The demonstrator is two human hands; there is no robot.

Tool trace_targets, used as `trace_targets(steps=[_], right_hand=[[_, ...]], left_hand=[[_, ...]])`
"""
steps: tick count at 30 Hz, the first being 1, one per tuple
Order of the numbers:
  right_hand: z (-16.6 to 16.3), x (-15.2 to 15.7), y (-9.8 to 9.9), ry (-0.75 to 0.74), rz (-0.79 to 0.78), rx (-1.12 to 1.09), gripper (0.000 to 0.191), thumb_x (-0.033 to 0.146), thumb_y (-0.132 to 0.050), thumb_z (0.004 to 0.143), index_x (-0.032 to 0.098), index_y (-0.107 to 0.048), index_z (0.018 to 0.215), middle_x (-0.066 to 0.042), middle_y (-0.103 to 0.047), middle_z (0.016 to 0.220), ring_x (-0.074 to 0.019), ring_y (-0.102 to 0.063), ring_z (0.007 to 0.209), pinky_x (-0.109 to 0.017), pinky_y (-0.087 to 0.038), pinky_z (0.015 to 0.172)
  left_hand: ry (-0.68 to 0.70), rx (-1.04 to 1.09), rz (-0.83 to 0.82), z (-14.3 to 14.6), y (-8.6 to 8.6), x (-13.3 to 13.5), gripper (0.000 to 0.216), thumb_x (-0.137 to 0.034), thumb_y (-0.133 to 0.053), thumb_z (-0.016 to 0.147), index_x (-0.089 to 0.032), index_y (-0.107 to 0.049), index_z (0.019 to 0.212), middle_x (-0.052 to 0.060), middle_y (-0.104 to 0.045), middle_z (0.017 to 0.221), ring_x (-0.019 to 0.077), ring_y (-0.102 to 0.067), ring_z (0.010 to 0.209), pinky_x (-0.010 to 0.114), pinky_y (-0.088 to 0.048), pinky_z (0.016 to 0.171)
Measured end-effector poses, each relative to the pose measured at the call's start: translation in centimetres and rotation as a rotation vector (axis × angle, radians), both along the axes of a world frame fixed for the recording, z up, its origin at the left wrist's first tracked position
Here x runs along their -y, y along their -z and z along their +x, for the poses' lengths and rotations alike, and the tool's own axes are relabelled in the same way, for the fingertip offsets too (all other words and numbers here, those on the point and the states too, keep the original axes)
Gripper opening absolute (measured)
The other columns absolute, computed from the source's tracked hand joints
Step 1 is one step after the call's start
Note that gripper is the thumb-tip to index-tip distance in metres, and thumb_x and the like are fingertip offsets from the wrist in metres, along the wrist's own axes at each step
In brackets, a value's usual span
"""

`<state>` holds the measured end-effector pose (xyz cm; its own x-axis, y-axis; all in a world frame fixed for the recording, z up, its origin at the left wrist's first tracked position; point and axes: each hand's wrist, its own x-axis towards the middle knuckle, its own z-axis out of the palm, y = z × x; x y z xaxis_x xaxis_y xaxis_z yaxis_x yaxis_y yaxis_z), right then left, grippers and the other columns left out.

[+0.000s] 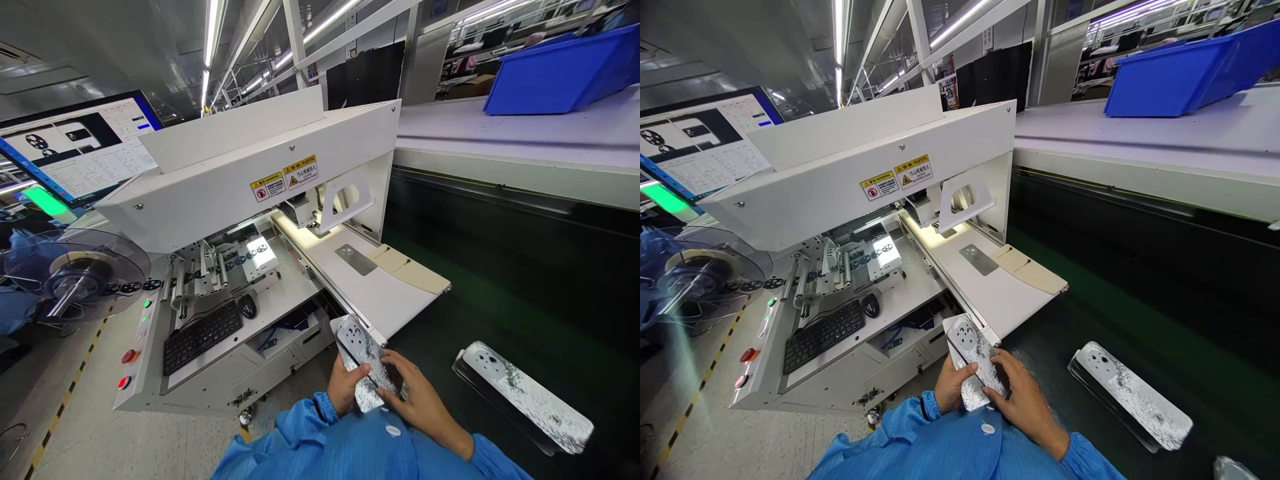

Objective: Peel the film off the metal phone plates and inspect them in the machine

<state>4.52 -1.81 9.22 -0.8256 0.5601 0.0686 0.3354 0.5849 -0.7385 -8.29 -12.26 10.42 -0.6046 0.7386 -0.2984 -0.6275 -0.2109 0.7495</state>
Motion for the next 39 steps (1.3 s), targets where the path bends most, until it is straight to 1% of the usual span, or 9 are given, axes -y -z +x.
trace_targets(steps=[5, 11, 20, 25, 30, 39], right_hand=[[-0.1, -0.2, -0.1, -0.006, 0.033, 0.008, 0.060, 0.061, -0.056, 0.076, 0.017, -0.060, 0.117, -0.017, -0.056, 0.132, -0.0348, -0.051, 0.122, -0.050, -0.046, 0.098], [-0.1, -0.4, 0.3, -0.014, 0.062, -0.003, 0.058, 0.060, -0.057, 0.076, 0.018, -0.060, 0.117, -0.016, -0.057, 0.130, -0.0340, -0.053, 0.120, -0.049, -0.047, 0.097], [-0.1, -0.7, 0.7, 0.007, 0.107, -0.087, 0.051, 0.056, -0.057, 0.079, 0.018, -0.060, 0.113, -0.016, -0.055, 0.132, -0.0311, -0.054, 0.120, -0.046, -0.049, 0.095], [-0.2, -1.3, 1.0, 0.058, 0.162, -0.116, 0.047, 0.054, -0.057, 0.079, 0.020, -0.060, 0.112, -0.015, -0.058, 0.128, -0.0304, -0.054, 0.117, -0.046, -0.049, 0.094], [-0.3, -1.9, 1.1, 0.106, 0.193, -0.119, 0.049, 0.056, -0.057, 0.078, 0.020, -0.060, 0.112, -0.014, -0.059, 0.125, -0.0315, -0.055, 0.115, -0.048, -0.050, 0.091], [-0.7, -1.2, 1.2, 0.046, 0.170, -0.111, 0.049, 0.056, -0.056, 0.079, 0.021, -0.061, 0.112, -0.013, -0.059, 0.126, -0.0311, -0.055, 0.116, -0.048, -0.049, 0.092]], left_hand=[[-0.002, -0.005, 0.008, -0.1, 0.2, -0.1, 0.054, -0.029, -0.087, 0.049, -0.014, -0.064, 0.095, 0.011, -0.072, 0.096, 0.0288, -0.066, 0.094, 0.043, -0.048, 0.089], [-0.001, 0.035, 0.011, -0.1, 0.1, -0.3, 0.057, -0.029, -0.089, 0.046, -0.015, -0.063, 0.095, 0.009, -0.072, 0.094, 0.0274, -0.066, 0.092, 0.043, -0.048, 0.090], [-0.019, 0.067, -0.001, -0.2, 0.1, -0.4, 0.058, -0.028, -0.089, 0.045, -0.015, -0.063, 0.095, 0.008, -0.073, 0.093, 0.0243, -0.067, 0.087, 0.039, -0.050, 0.085], [-0.012, 0.041, 0.011, -0.5, 0.3, -0.4, 0.057, -0.029, -0.089, 0.047, -0.015, -0.063, 0.097, 0.010, -0.072, 0.097, 0.0264, -0.067, 0.091, 0.040, -0.050, 0.086], [-0.015, 0.049, -0.006, -0.6, 0.1, -0.2, 0.058, -0.029, -0.089, 0.048, -0.014, -0.064, 0.098, 0.012, -0.072, 0.099, 0.0292, -0.066, 0.093, 0.042, -0.050, 0.086], [-0.016, 0.009, 0.009, -0.8, 0.5, -0.3, 0.053, -0.031, -0.086, 0.052, -0.015, -0.066, 0.099, 0.010, -0.072, 0.099, 0.0266, -0.066, 0.092, 0.040, -0.050, 0.087]])
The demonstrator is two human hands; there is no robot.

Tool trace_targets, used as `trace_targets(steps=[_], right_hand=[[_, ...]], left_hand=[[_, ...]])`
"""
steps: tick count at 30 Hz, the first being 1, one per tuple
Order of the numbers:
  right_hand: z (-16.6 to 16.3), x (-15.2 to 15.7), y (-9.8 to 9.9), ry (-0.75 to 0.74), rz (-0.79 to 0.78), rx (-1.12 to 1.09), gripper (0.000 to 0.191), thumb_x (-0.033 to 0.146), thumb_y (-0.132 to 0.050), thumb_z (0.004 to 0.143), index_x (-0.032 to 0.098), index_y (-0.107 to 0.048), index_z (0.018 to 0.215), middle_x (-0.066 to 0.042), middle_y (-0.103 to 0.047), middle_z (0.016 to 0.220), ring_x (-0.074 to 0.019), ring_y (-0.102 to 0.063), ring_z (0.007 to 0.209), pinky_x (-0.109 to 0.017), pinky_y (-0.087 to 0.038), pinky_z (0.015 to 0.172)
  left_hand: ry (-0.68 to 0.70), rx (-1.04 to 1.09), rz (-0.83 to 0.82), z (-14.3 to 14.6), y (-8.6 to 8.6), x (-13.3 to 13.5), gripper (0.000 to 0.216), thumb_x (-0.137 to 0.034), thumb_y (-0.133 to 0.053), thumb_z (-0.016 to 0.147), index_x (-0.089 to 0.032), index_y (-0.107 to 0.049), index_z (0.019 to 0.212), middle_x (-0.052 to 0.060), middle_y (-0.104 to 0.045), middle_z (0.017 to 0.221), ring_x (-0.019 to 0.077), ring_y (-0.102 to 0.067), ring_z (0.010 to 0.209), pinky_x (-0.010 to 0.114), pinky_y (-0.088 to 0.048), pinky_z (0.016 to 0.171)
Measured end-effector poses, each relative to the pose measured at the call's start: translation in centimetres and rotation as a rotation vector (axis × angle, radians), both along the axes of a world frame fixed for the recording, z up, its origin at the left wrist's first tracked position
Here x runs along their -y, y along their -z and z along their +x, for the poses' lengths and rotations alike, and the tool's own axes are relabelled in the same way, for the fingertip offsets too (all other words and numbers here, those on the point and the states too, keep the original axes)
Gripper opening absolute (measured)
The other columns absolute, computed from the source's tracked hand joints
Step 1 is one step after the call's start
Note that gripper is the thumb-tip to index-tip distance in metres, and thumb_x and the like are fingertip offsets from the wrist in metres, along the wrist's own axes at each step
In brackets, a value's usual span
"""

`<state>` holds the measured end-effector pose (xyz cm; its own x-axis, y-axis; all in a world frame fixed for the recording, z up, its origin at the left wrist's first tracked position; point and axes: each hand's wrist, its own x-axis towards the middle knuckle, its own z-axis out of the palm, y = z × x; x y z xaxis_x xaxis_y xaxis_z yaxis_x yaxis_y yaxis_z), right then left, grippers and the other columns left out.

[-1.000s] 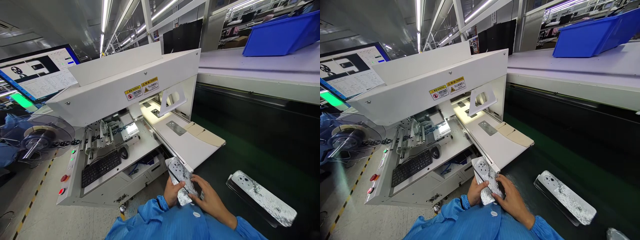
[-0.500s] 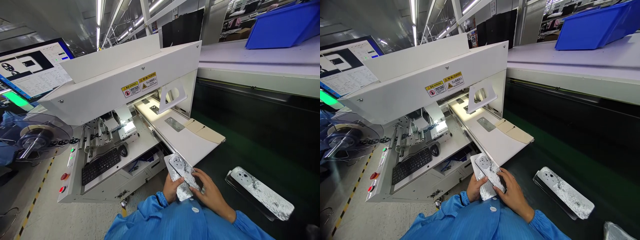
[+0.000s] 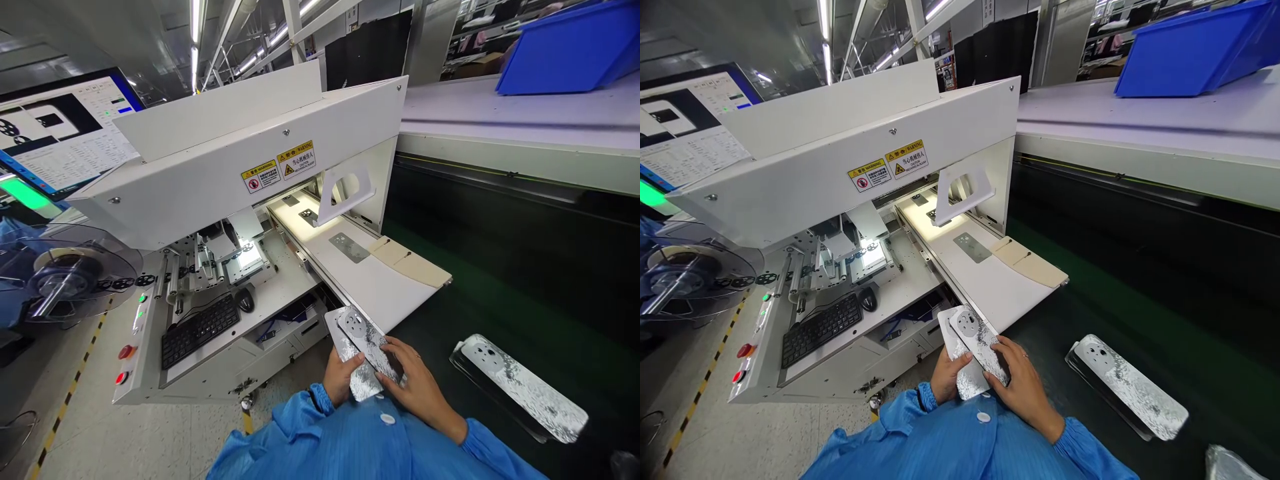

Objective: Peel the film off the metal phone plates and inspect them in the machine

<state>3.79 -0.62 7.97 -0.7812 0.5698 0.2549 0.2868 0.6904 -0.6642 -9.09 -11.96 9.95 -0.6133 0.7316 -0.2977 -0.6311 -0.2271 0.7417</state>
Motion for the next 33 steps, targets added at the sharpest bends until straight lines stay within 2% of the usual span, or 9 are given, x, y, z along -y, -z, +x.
trace_targets(steps=[16, 25, 33], right_hand=[[-0.12, 0.04, 0.09, 0.012, -0.036, 0.015, 0.049, 0.056, -0.056, 0.078, 0.021, -0.061, 0.112, -0.014, -0.059, 0.126, -0.0318, -0.054, 0.116, -0.048, -0.049, 0.093], [-0.18, -0.06, 0.12, 0.008, -0.037, 0.021, 0.049, 0.057, -0.056, 0.077, 0.021, -0.062, 0.111, -0.013, -0.059, 0.126, -0.0318, -0.055, 0.116, -0.048, -0.049, 0.093], [-0.15, -0.05, 0.09, 0.012, -0.023, 0.020, 0.049, 0.057, -0.056, 0.078, 0.022, -0.061, 0.111, -0.013, -0.059, 0.126, -0.0317, -0.055, 0.115, -0.048, -0.049, 0.092]], left_hand=[[-0.006, 0.011, -0.007, -0.11, 0.16, -0.11, 0.052, -0.030, -0.086, 0.052, -0.015, -0.066, 0.098, 0.010, -0.072, 0.100, 0.0263, -0.066, 0.092, 0.040, -0.050, 0.087], [-0.033, 0.041, -0.024, -0.02, -0.57, -0.12, 0.054, -0.030, -0.088, 0.048, -0.014, -0.066, 0.094, 0.010, -0.072, 0.097, 0.0255, -0.066, 0.089, 0.040, -0.051, 0.085], [-0.019, 0.023, -0.019, -0.02, -0.21, -0.11, 0.056, -0.031, -0.087, 0.049, -0.015, -0.066, 0.098, 0.011, -0.072, 0.099, 0.0276, -0.066, 0.092, 0.041, -0.050, 0.087]])
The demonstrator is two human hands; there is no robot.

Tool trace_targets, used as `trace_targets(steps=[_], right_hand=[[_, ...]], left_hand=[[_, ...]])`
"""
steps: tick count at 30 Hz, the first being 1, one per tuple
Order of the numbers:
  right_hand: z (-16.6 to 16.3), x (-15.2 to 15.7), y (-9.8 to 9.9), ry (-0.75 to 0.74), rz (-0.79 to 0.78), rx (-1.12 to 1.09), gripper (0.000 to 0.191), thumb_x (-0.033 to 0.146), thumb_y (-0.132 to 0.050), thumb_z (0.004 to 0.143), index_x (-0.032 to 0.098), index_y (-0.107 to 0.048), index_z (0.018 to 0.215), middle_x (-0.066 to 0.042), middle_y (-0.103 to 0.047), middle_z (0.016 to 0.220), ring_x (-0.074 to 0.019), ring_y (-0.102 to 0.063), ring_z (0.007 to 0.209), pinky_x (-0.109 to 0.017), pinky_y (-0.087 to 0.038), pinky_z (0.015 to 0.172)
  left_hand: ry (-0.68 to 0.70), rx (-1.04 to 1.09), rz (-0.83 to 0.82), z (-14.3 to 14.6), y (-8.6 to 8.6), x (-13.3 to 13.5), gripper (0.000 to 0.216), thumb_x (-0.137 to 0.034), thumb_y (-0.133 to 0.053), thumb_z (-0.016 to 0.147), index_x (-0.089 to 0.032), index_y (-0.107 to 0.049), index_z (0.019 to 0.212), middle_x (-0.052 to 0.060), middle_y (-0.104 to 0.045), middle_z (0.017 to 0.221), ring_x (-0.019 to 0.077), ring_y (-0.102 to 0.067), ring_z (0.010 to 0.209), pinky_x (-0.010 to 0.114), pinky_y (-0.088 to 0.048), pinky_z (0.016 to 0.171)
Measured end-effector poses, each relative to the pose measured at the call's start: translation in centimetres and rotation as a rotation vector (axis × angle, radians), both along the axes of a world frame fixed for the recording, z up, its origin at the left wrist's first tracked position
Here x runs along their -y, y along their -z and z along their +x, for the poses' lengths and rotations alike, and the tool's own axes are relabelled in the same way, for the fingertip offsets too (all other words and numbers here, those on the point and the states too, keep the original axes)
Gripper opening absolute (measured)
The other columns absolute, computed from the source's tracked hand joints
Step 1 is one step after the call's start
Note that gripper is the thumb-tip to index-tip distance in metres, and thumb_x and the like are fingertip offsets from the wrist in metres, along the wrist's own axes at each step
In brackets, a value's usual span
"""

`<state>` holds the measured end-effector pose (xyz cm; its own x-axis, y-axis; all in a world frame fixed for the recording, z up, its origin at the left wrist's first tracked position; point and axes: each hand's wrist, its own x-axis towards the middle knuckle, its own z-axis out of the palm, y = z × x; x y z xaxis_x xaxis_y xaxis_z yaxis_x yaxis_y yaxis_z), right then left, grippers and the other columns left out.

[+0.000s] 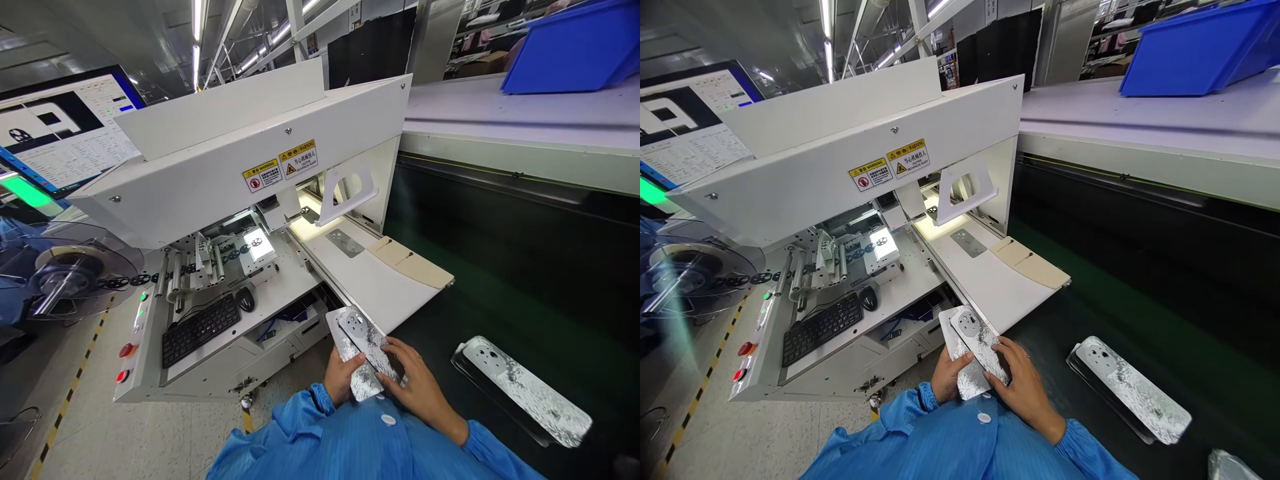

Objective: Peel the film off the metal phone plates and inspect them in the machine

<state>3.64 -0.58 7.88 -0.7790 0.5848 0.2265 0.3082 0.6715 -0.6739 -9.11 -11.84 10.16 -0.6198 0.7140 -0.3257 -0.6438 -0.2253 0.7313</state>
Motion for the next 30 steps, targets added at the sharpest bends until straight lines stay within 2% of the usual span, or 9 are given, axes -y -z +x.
trace_targets(steps=[5, 11, 20, 24, 30], right_hand=[[-0.1, -2.0, -0.1, 0.082, 0.103, 0.013, 0.046, 0.054, -0.054, 0.079, 0.022, -0.060, 0.110, -0.013, -0.060, 0.123, -0.0324, -0.055, 0.113, -0.048, -0.047, 0.091], [-2.2, -7.2, -0.8, 0.219, 0.285, 0.155, 0.041, 0.043, -0.052, 0.079, 0.017, -0.060, 0.109, -0.016, -0.059, 0.120, -0.0329, -0.054, 0.110, -0.046, -0.044, 0.093], [-6.3, -12.5, -1.2, 0.240, 0.379, 0.321, 0.044, 0.037, -0.051, 0.078, 0.013, -0.059, 0.114, -0.018, -0.058, 0.120, -0.0334, -0.053, 0.107, -0.045, -0.044, 0.089], [-6.8, -12.8, -0.7, 0.240, 0.408, 0.375, 0.045, 0.039, -0.053, 0.078, 0.014, -0.061, 0.114, -0.018, -0.054, 0.129, -0.0364, -0.046, 0.120, -0.049, -0.039, 0.097], [-7.6, -10.4, 0.0, 0.131, 0.407, 0.358, 0.051, 0.042, -0.044, 0.087, 0.012, -0.054, 0.127, -0.016, -0.046, 0.142, -0.0340, -0.037, 0.132, -0.049, -0.031, 0.107]], left_hand=[[0.026, 0.040, -0.024, 0.0, -0.3, 0.0, 0.061, -0.033, -0.089, 0.046, -0.014, -0.064, 0.099, 0.013, -0.071, 0.099, 0.0301, -0.068, 0.086, 0.043, -0.051, 0.081], [0.080, 0.040, -0.027, -0.1, -0.5, 0.1, 0.062, -0.034, -0.088, 0.048, -0.013, -0.063, 0.100, 0.016, -0.070, 0.103, 0.0326, -0.069, 0.087, 0.044, -0.052, 0.080], [0.062, 0.045, -0.045, -0.4, -1.0, 0.5, 0.067, -0.036, -0.089, 0.045, -0.014, -0.063, 0.103, 0.017, -0.070, 0.103, 0.0353, -0.067, 0.091, 0.048, -0.051, 0.083], [0.047, 0.052, -0.068, -0.5, -1.4, 0.5, 0.069, -0.037, -0.089, 0.043, -0.013, -0.063, 0.103, 0.018, -0.070, 0.103, 0.0359, -0.067, 0.091, 0.048, -0.051, 0.083], [0.049, 0.059, -0.067, -0.4, -1.6, 0.2, 0.066, -0.035, -0.090, 0.042, -0.013, -0.063, 0.099, 0.017, -0.071, 0.101, 0.0342, -0.068, 0.088, 0.045, -0.053, 0.079]])
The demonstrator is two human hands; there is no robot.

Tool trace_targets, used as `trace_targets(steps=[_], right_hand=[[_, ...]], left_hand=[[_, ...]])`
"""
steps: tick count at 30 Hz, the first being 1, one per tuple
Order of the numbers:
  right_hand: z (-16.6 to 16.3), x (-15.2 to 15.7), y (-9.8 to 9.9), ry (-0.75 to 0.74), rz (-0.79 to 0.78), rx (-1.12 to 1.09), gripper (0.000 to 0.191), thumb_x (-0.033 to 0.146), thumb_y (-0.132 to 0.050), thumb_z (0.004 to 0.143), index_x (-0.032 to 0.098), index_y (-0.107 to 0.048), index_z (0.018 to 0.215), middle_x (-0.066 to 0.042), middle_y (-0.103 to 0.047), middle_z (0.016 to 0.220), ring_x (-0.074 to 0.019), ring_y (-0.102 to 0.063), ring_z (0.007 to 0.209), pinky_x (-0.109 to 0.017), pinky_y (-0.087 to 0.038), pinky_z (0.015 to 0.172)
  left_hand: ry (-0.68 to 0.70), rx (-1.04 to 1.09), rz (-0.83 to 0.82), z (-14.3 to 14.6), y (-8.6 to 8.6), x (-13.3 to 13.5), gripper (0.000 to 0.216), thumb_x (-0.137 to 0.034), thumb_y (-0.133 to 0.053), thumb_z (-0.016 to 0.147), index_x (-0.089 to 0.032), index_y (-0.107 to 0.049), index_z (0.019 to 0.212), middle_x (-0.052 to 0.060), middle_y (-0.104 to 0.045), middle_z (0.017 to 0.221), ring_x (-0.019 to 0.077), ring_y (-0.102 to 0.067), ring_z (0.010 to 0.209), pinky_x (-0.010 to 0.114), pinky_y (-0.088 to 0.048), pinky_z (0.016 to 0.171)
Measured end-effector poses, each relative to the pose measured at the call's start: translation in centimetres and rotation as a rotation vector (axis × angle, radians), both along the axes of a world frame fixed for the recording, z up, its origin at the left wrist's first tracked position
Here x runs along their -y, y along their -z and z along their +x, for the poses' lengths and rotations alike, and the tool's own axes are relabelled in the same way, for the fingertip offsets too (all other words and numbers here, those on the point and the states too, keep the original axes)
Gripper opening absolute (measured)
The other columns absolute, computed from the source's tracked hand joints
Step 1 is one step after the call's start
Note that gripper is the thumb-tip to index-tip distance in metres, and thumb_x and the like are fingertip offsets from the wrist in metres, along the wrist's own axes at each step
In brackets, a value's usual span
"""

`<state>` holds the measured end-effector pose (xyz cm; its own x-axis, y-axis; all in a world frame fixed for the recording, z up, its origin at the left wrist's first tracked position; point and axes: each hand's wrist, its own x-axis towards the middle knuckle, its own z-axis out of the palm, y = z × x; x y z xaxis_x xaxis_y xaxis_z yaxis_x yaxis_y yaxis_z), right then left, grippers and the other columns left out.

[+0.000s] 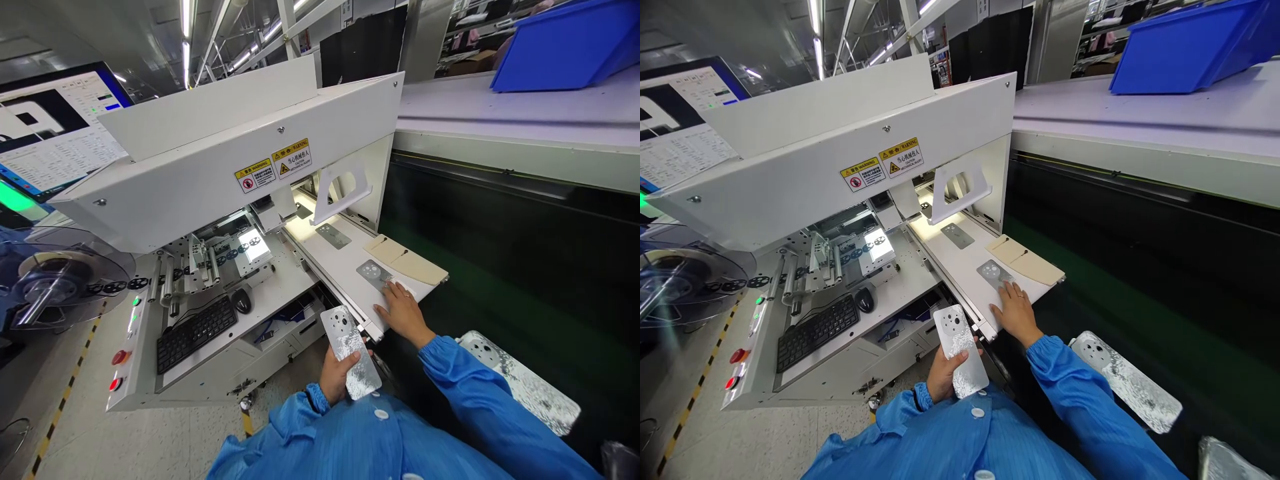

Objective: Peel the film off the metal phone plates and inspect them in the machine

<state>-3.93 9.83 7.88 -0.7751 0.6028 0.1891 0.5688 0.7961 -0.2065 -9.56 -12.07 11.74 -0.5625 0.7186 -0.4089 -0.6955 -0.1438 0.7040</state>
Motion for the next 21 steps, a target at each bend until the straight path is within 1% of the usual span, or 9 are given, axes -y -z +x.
trace_targets(steps=[3, 7, 14, 18, 21], right_hand=[[-0.4, 0.8, 0.1, -0.021, -0.035, 0.025, 0.054, 0.045, -0.039, 0.090, 0.012, -0.052, 0.130, -0.015, -0.045, 0.144, -0.0352, -0.035, 0.134, -0.052, -0.029, 0.108], [-0.7, 1.1, 0.1, -0.023, -0.061, 0.068, 0.060, 0.049, -0.039, 0.091, 0.008, -0.050, 0.133, -0.017, -0.041, 0.146, -0.0359, -0.031, 0.136, -0.053, -0.025, 0.111], [-1.5, 0.7, 0.0, 0.008, -0.036, 0.111, 0.063, 0.051, -0.036, 0.092, 0.008, -0.046, 0.136, -0.016, -0.039, 0.147, -0.0337, -0.030, 0.137, -0.049, -0.025, 0.112], [-2.0, 0.5, -0.1, 0.011, -0.030, 0.141, 0.066, 0.052, -0.034, 0.092, 0.006, -0.044, 0.138, -0.017, -0.037, 0.149, -0.0342, -0.029, 0.138, -0.049, -0.025, 0.112], [-2.2, 0.4, -0.1, 0.015, -0.025, 0.146, 0.066, 0.053, -0.034, 0.092, 0.006, -0.044, 0.138, -0.016, -0.037, 0.149, -0.0346, -0.028, 0.138, -0.049, -0.025, 0.111]], left_hand=[[0.002, -0.007, -0.004, 0.1, 0.1, -0.1, 0.065, -0.036, -0.090, 0.042, -0.014, -0.063, 0.097, 0.016, -0.071, 0.100, 0.0341, -0.069, 0.087, 0.045, -0.053, 0.078], [0.007, -0.016, -0.012, 0.1, 0.1, -0.1, 0.065, -0.038, -0.090, 0.042, -0.013, -0.065, 0.096, 0.016, -0.071, 0.101, 0.0343, -0.069, 0.087, 0.044, -0.053, 0.077], [0.022, -0.044, -0.011, -0.1, 0.2, 0.0, 0.070, -0.041, -0.089, 0.043, -0.012, -0.064, 0.102, 0.019, -0.070, 0.103, 0.0362, -0.067, 0.090, 0.048, -0.052, 0.080], [0.012, -0.031, -0.011, -0.2, 0.5, 0.1, 0.073, -0.040, -0.090, 0.042, -0.010, -0.063, 0.102, 0.020, -0.068, 0.106, 0.0363, -0.067, 0.089, 0.050, -0.052, 0.080], [0.007, -0.026, -0.004, -0.2, 0.6, 0.2, 0.073, -0.039, -0.090, 0.042, -0.010, -0.062, 0.103, 0.020, -0.069, 0.106, 0.0351, -0.068, 0.088, 0.050, -0.052, 0.080]])
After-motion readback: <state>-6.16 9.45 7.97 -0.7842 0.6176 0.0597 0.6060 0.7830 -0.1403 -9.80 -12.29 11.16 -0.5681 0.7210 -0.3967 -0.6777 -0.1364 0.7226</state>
